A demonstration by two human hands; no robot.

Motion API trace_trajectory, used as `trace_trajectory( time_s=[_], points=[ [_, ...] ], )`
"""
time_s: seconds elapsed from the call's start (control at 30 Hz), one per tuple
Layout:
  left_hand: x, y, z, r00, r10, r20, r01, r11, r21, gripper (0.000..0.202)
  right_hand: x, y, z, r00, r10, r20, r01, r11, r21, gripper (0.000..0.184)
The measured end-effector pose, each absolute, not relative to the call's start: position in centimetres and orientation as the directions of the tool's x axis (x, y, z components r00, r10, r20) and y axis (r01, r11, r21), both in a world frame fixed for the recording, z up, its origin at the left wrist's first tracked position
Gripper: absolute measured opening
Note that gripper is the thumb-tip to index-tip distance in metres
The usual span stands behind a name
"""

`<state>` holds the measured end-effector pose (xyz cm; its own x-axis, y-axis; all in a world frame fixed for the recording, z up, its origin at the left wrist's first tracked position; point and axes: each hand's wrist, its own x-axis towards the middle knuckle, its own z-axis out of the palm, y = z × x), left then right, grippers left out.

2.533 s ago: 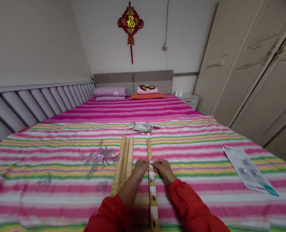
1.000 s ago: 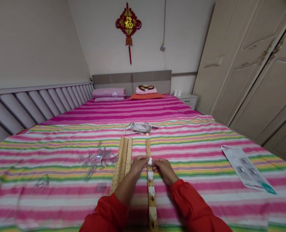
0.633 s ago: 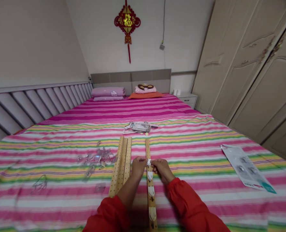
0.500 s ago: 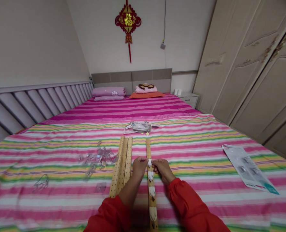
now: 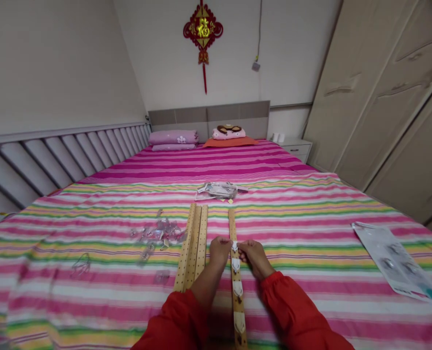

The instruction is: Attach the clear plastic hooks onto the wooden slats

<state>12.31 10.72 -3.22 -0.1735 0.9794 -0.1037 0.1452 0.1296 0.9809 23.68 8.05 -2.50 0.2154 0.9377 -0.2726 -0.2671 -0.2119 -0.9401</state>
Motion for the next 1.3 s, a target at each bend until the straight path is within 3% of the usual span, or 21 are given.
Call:
trace_trajectory(
  time_s=[0.3,0.53,0.6,0.7,0.87,1.0,1.17,1.23,1.3],
  points=[
    [12.7,10.0,-2.1,-0.186,0.976,-0.114,0.188,0.149,0.971,0.004,24.1,7.7,-2.9,0.166,0.956,-0.242,-0.289,-0.188,-0.939,0.025],
    [4.8,7.4,1.8,-0.158,0.986,0.054,0.227,-0.017,0.974,0.015,25.0,7.0,-3.3,0.165,0.969,-0.186,-0.337,-0.121,-0.934,0.031],
    [0.8,7.1,2.2,-0.254,0.938,0.236,0.348,-0.138,0.927,0.016,25.0,7.0,-3.4,0.164,0.970,-0.177,-0.342,-0.113,-0.933,0.030],
    [-4.6,7.0,2.0,-0.318,0.870,0.376,0.539,-0.160,0.827,0.020,24.7,7.1,-3.5,0.175,0.970,-0.170,-0.340,-0.102,-0.935,0.027],
    [-8.0,7.1,1.3,-0.237,0.888,0.394,0.694,-0.129,0.708,0.028,24.4,7.1,-3.4,0.194,0.968,-0.158,-0.324,-0.088,-0.942,0.026],
    [-7.7,7.0,1.5,-0.174,0.926,0.334,0.763,-0.087,0.641,0.022,24.6,7.0,-3.3,0.199,0.969,-0.149,-0.320,-0.080,-0.944,0.027],
    [-8.4,7.0,2.1,-0.233,0.899,0.370,0.656,-0.135,0.742,0.010,24.6,6.9,-3.2,0.191,0.969,-0.154,-0.334,-0.083,-0.939,0.029],
    [-8.8,7.0,2.6,-0.360,0.873,0.330,0.482,-0.129,0.867,0.004,24.6,6.9,-3.1,0.191,0.969,-0.156,-0.344,-0.083,-0.935,0.030],
    [-8.9,6.9,3.4,-0.469,0.871,0.143,0.180,-0.064,0.982,0.006,24.5,6.9,-2.9,0.191,0.969,-0.157,-0.355,-0.081,-0.931,0.030]
  ],
)
